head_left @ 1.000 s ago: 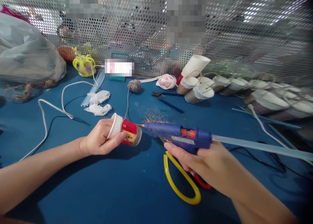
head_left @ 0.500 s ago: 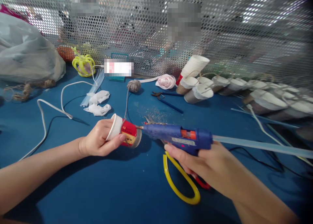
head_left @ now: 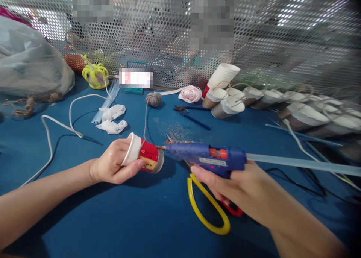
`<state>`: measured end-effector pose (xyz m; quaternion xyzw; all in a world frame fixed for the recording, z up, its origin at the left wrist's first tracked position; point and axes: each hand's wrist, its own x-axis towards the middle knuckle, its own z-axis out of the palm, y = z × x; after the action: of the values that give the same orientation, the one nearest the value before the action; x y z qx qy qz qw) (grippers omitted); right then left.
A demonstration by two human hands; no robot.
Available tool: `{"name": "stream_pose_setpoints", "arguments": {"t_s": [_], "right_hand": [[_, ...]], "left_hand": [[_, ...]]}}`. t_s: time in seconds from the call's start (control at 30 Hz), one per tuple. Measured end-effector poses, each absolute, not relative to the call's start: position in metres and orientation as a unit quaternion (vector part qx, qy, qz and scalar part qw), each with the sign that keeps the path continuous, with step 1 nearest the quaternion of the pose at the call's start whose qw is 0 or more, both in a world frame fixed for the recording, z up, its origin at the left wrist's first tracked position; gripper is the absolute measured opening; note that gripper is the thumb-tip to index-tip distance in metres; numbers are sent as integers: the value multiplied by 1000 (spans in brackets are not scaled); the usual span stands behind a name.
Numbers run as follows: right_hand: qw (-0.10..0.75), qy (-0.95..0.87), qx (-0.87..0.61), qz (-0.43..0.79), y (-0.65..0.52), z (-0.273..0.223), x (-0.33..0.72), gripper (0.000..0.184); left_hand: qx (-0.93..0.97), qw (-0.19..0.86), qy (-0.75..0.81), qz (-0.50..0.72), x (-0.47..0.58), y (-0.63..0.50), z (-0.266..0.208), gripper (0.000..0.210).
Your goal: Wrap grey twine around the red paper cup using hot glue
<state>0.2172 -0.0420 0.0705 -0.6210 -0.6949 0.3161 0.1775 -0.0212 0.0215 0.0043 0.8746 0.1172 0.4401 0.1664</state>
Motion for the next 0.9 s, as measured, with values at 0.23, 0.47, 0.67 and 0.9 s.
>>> {"name": "stream_pose_setpoints", "arguments": {"t_s": [0.23,0.47,0.67,0.9], "right_hand": [[189,-741,-586,268,-43,68,219,47],[181,-794,-541,211,-43,61,222,46],[182,-791,-551,195,-47,59,218,37],[200,-791,-548,186,-48,59,213,24]], "left_hand": [[860,179,164,450,-19,20,8,31],[818,285,272,419,-18,17,7,31],[728,438,371,374,-18,14,-2,39],[652,509,429,363,-15,14,-3,44]]}}
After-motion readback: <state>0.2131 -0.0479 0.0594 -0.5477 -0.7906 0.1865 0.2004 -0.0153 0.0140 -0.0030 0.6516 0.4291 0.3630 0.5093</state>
